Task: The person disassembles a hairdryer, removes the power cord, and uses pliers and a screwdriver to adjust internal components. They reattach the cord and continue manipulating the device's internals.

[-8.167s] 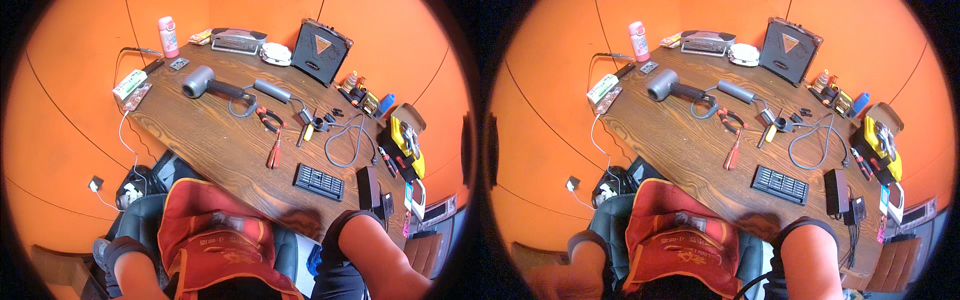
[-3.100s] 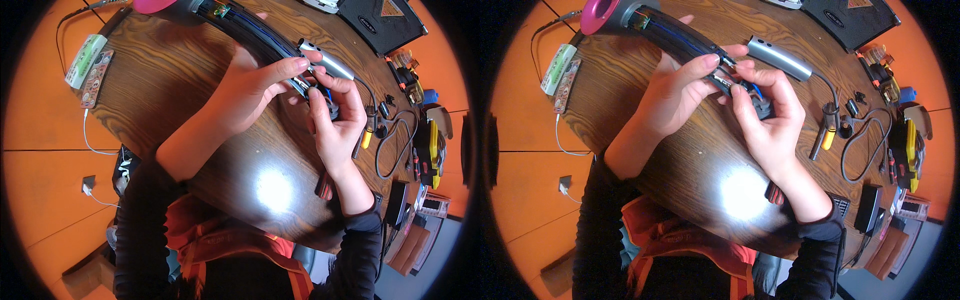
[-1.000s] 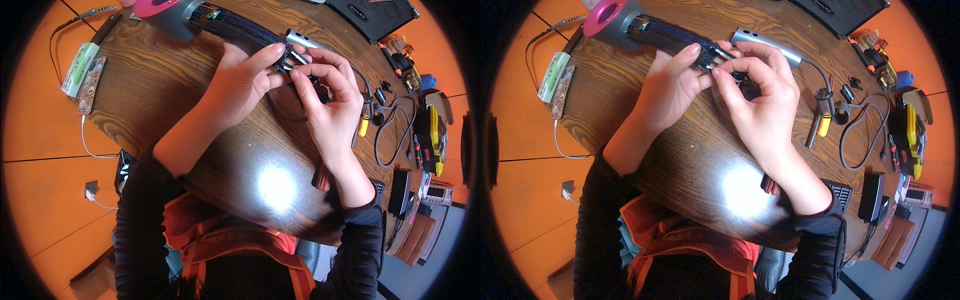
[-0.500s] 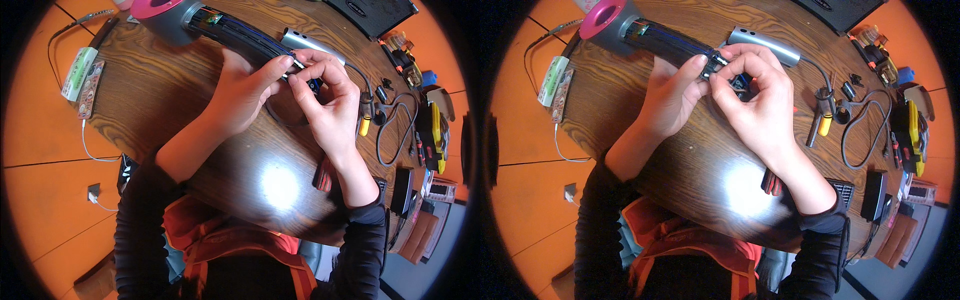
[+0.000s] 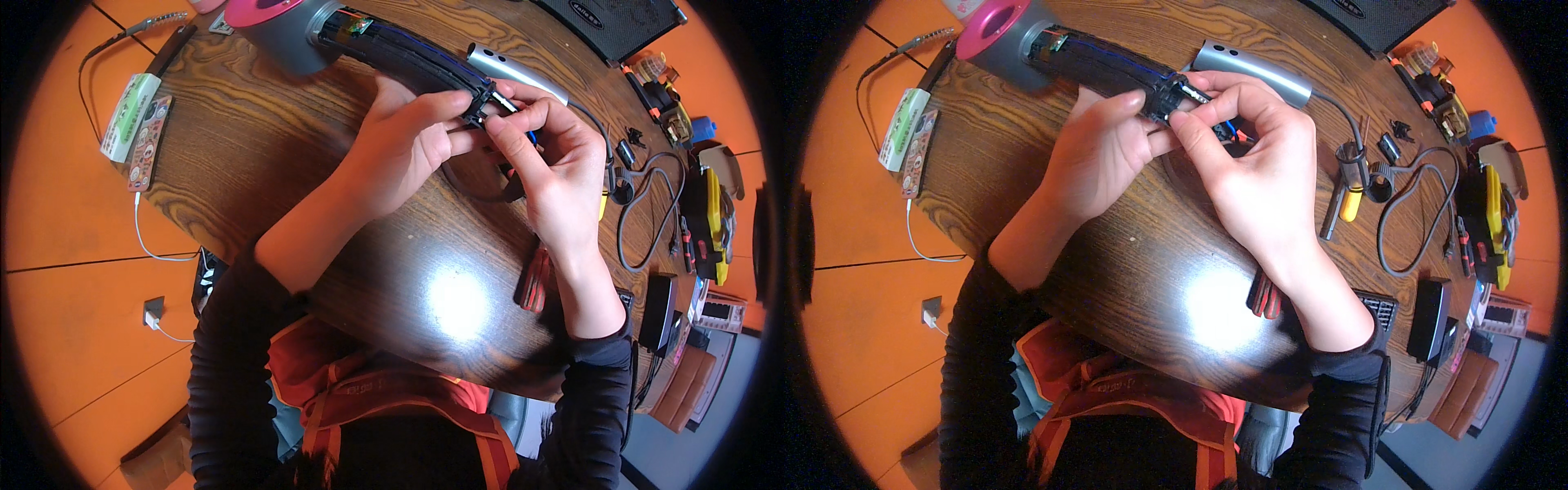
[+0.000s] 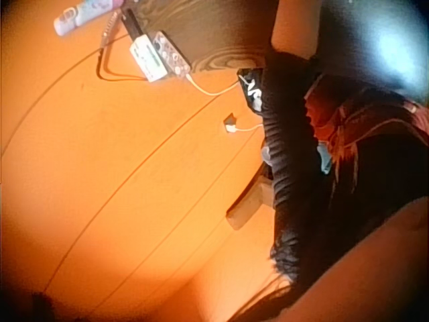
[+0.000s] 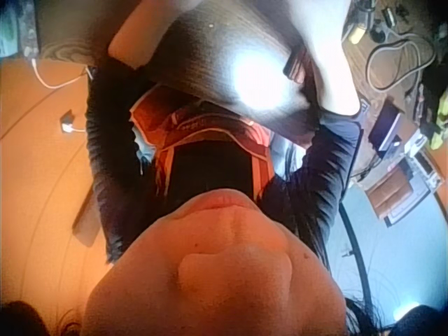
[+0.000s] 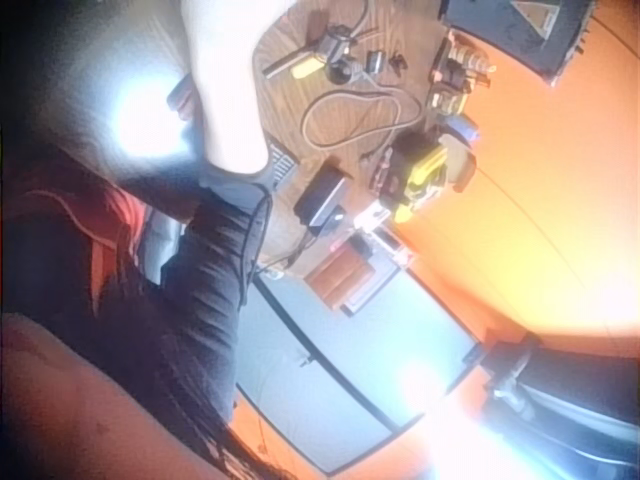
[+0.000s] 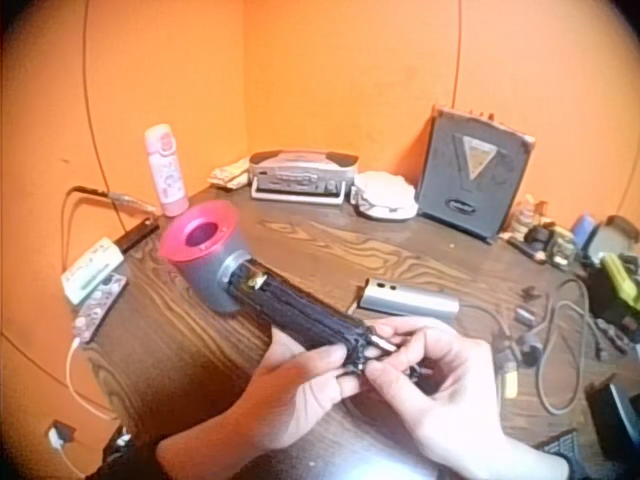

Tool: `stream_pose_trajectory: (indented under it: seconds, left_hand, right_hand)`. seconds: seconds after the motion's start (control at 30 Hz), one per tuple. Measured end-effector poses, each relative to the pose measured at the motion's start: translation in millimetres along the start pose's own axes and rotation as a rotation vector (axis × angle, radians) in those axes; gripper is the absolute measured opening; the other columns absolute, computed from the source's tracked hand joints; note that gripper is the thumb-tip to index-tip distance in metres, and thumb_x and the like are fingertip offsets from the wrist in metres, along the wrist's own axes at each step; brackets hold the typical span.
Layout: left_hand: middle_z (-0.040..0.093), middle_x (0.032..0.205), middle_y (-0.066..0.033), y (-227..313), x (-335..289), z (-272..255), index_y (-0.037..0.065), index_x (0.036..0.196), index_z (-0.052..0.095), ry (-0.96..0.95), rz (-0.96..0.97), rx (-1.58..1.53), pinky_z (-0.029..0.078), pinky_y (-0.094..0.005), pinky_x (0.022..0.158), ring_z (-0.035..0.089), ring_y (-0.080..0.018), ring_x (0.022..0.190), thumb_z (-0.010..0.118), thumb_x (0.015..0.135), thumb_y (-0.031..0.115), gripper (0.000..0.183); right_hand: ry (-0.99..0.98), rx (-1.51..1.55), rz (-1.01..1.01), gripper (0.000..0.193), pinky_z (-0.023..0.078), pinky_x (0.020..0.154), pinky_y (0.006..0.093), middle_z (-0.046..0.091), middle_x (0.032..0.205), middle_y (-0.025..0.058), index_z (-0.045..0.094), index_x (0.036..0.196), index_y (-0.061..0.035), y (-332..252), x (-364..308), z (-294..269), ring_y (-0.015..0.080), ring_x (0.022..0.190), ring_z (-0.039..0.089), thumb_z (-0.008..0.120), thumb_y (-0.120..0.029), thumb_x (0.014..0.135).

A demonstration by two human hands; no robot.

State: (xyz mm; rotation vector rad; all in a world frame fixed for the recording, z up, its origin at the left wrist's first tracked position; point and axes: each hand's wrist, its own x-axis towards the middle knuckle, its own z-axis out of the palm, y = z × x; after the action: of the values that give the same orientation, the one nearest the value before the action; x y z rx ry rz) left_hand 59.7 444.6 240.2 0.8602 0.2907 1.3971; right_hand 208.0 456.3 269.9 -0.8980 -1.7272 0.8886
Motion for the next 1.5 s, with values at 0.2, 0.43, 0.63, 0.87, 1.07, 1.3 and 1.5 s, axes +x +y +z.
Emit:
stream_pose_trajectory:
  seconds: [0.2, 0.43, 0.63, 0.87, 1.07, 1.3, 1.5]
  left_hand:
    - [0.049, 0.113, -0.0145, -1, 0, 0, 0.003, 0.121, 0.032, 0.000, 0.041, 0.116, 0.040, -0.0423, 0.092, 0.050, -0.0244, 0.106, 0.049, 0.080, 0.010, 0.046]
    - [0.047, 0.115, -0.0152, 0, 2, -1, 0.001, 0.123, 0.027, -0.031, 0.023, 0.036, 0.040, -0.0415, 0.092, 0.048, -0.0254, 0.108, 0.049, 0.079, 0.008, 0.050]
    - [0.045, 0.117, -0.0156, 0, 1, 2, 0.002, 0.123, 0.028, -0.023, 0.054, 0.131, 0.040, -0.0411, 0.093, 0.048, -0.0250, 0.107, 0.050, 0.079, 0.010, 0.049]
    - [0.050, 0.110, -0.0146, -4, 2, -2, 0.002, 0.115, 0.037, 0.031, 0.004, -0.103, 0.042, -0.0390, 0.091, 0.050, -0.0239, 0.105, 0.050, 0.080, 0.015, 0.039]
    - [0.051, 0.108, -0.0142, -5, 1, -5, 0.002, 0.110, 0.039, 0.038, 0.013, -0.059, 0.044, -0.0383, 0.087, 0.052, -0.0230, 0.100, 0.049, 0.081, 0.015, 0.033]
    - [0.052, 0.101, -0.0133, -6, 1, -3, 0.003, 0.111, 0.036, 0.117, 0.096, 0.021, 0.048, -0.0378, 0.082, 0.054, -0.0219, 0.094, 0.047, 0.082, 0.014, 0.033]
    - [0.052, 0.101, -0.0129, -8, 0, -2, 0.003, 0.116, 0.032, 0.077, 0.103, 0.068, 0.046, -0.0376, 0.085, 0.053, -0.0218, 0.095, 0.047, 0.082, 0.012, 0.038]
  right_hand:
    - [0.030, -0.014, -0.007, 0.009, 0.043, 0.079, 0.0294, 0.063, 0.090, 0.0143, 0.060, 0.070, 0.0004, -1, -1, 1, 0.0194, 0.086, 0.059, 0.065, -0.006, 0.070]
    - [0.056, -0.012, -0.025, 0.010, 0.044, 0.077, 0.0282, 0.063, 0.088, 0.0142, 0.058, 0.072, 0.0008, 1, -1, 2, 0.0195, 0.085, 0.060, 0.065, -0.007, 0.072]
    - [0.045, -0.055, -0.053, 0.010, 0.044, 0.077, 0.0288, 0.063, 0.089, 0.0147, 0.056, 0.069, 0.0005, -1, 0, 2, 0.0202, 0.085, 0.060, 0.064, -0.005, 0.071]
    - [0.001, -0.127, -0.114, 0.009, 0.045, 0.075, 0.0301, 0.063, 0.091, 0.0142, 0.054, 0.065, -0.0003, -2, -1, 0, 0.0220, 0.085, 0.061, 0.062, -0.002, 0.068]
    - [-0.020, -0.138, -0.152, 0.010, 0.045, 0.075, 0.0304, 0.062, 0.092, 0.0137, 0.053, 0.062, -0.0004, 2, 1, -1, 0.0221, 0.085, 0.061, 0.061, -0.002, 0.067]
    - [-0.027, -0.106, -0.123, 0.011, 0.045, 0.077, 0.0290, 0.061, 0.095, 0.0134, 0.052, 0.064, -0.0004, 3, -1, 3, 0.0186, 0.087, 0.059, 0.062, -0.003, 0.069]
    - [0.030, 0.077, -0.122, 0.020, 0.044, 0.076, 0.0257, 0.060, 0.095, 0.0118, 0.056, 0.090, 0.0004, 0, -2, 11, 0.0127, 0.085, 0.056, 0.062, -0.006, 0.072]
